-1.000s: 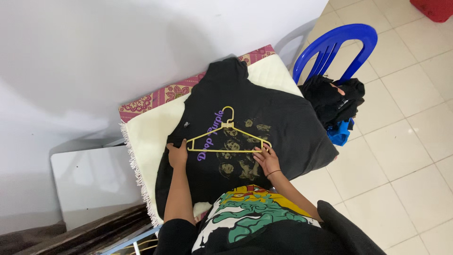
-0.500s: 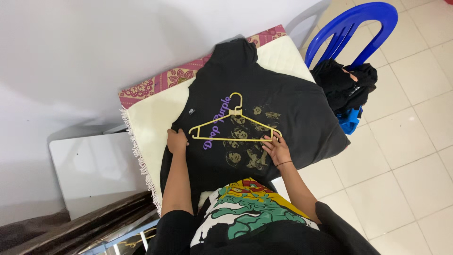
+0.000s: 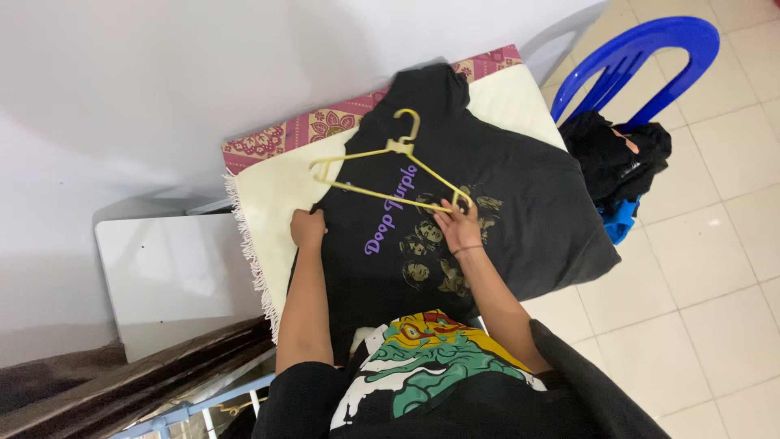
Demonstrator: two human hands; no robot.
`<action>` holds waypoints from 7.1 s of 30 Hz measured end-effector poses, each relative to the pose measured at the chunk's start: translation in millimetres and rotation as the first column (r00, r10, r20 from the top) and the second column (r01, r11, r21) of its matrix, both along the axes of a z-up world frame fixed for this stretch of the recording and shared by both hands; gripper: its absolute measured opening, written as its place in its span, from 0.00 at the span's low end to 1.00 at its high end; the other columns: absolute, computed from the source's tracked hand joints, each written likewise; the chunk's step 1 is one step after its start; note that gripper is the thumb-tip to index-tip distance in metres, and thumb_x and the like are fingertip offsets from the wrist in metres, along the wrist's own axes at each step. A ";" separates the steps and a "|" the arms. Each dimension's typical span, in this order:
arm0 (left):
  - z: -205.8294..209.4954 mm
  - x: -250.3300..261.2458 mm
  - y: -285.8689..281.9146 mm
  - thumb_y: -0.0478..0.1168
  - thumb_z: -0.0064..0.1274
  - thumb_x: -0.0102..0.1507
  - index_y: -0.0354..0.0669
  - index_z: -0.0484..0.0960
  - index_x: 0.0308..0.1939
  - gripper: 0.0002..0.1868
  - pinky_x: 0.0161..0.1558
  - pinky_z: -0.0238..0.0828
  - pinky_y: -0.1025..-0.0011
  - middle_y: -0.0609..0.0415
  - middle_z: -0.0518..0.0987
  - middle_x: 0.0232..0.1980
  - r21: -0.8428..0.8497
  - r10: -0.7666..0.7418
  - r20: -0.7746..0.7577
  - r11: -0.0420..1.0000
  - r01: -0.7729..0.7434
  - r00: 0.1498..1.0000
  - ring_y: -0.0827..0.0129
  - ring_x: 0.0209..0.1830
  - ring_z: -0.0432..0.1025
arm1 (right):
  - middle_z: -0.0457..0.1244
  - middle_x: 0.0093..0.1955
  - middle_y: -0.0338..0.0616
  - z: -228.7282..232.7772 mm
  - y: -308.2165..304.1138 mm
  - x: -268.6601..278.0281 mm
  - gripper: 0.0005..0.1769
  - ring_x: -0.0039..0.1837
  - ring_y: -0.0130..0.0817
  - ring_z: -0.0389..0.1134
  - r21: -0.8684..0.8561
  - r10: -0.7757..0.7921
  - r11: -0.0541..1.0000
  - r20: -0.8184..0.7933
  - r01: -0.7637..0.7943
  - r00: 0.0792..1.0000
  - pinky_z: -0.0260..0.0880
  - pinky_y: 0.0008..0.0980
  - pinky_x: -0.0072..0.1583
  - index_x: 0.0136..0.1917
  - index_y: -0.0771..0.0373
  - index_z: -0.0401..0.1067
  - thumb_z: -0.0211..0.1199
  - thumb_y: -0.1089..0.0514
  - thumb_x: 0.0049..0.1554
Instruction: The person folds t-shirts on a table, places them on hangers, and hangs them on a drying rack. They handle multiple graphic t-shirts one at a time, smoothing each before hanging.
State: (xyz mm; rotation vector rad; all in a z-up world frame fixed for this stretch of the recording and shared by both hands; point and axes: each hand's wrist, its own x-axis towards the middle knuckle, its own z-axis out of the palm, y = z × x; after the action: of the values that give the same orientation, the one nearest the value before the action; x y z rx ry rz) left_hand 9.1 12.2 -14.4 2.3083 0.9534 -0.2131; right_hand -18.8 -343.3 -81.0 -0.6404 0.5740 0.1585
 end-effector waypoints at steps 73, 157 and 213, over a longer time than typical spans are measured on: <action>-7.6 -18.8 25.2 0.37 0.54 0.67 0.33 0.78 0.34 0.09 0.42 0.71 0.70 0.49 0.86 0.42 -0.517 0.396 0.629 0.856 -0.021 0.669 0.69 0.37 0.76 | 0.67 0.55 0.49 66.8 94.5 158.3 0.28 0.54 0.43 0.76 -0.610 0.714 0.546 -0.019 -0.574 0.700 0.81 0.35 0.53 0.80 0.46 0.52 0.43 0.61 0.69; 55.2 -139.8 -36.8 0.47 0.50 0.70 0.39 0.77 0.53 0.15 0.35 0.68 0.54 0.36 0.78 0.32 -0.041 -0.361 0.526 0.893 0.448 0.770 0.41 0.33 0.74 | 0.63 0.36 0.35 69.7 68.9 144.1 0.18 0.34 0.22 0.60 -0.607 0.438 0.717 0.009 -0.343 0.899 0.58 0.26 0.35 0.58 0.63 0.74 0.71 0.57 0.57; 309.8 -149.9 -182.7 0.41 0.55 0.60 0.44 0.83 0.56 0.20 0.61 0.70 0.59 0.47 0.82 0.58 0.147 -0.632 0.698 0.587 0.796 0.337 0.55 0.60 0.74 | 0.67 0.43 0.38 128.3 66.1 53.3 0.11 0.50 0.41 0.65 -0.863 0.919 0.099 0.270 0.495 0.287 0.58 0.43 0.54 0.47 0.56 0.80 0.70 0.52 0.51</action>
State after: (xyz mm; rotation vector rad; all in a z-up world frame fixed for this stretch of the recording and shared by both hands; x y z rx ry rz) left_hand -140.8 -170.5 295.4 2.1366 -0.5386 0.2003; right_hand 34.6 -277.2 47.4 -2.1154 -0.9843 -0.2947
